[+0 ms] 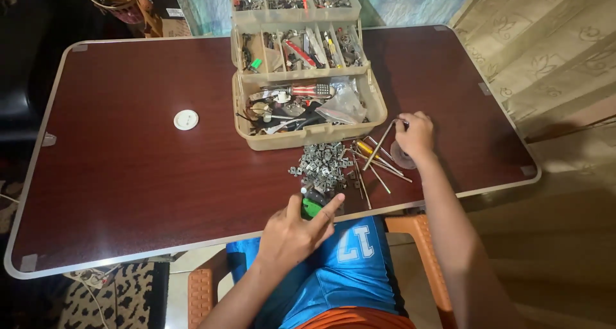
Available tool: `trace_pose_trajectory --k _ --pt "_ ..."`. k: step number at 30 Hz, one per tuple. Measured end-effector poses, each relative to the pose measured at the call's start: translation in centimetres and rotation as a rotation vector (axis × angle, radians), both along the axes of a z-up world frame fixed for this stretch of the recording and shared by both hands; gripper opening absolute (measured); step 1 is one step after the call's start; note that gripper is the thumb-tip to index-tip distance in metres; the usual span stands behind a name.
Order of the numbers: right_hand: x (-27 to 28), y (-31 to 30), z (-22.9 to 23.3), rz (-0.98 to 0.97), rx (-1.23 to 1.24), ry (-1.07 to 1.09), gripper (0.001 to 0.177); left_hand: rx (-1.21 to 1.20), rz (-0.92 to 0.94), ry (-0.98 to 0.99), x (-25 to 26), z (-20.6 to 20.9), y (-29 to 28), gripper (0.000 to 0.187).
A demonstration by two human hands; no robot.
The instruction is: The person opens a compartmentalized toolbox on a table, removes a small plastic bag of metal parts, and pours them onto the table. They then retrieve a screwdriver and a green plastic object, handling both while sorting through the scattered metal parts.
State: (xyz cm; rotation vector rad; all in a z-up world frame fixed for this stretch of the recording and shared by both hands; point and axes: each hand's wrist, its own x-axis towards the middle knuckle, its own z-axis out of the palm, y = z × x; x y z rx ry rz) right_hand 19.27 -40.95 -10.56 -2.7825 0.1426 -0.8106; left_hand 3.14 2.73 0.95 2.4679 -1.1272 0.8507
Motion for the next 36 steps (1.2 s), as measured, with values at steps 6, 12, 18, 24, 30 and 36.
trace_pose_trajectory --k 6,12,18,24,30,36 --pt "-3.2 3.5 5.6 -0.038 -0.122 -0.177 0.031 -0.023 0.034 -0.064 0.8 -0.2 -0.2 0.059" --pt "-8.7 14.2 12.4 0.365 -0.034 -0.453 0.023 -0.117 0.076 -0.235 1.3 -0.3 -1.1 0.041" --pt "-13.4 23.1 19.0 1.002 0.463 0.148 0.030 -0.077 0.004 -0.228 1.1 -2.2 -1.7 0.031" --pt "-12.4 23.0 15.4 0.995 0.430 -0.005 0.009 -0.092 0.020 -0.193 0.0 -0.9 -1.8 0.025" --pt "-13.0 23.6 16.4 0.904 0.453 -0.081 0.008 -0.139 0.040 -0.162 0.2 -0.7 -2.2 0.017" --pt "-12.2 23.2 15.7 0.826 0.462 -0.139 0.008 -0.156 0.018 -0.173 0.2 0.7 -2.0 0.017"
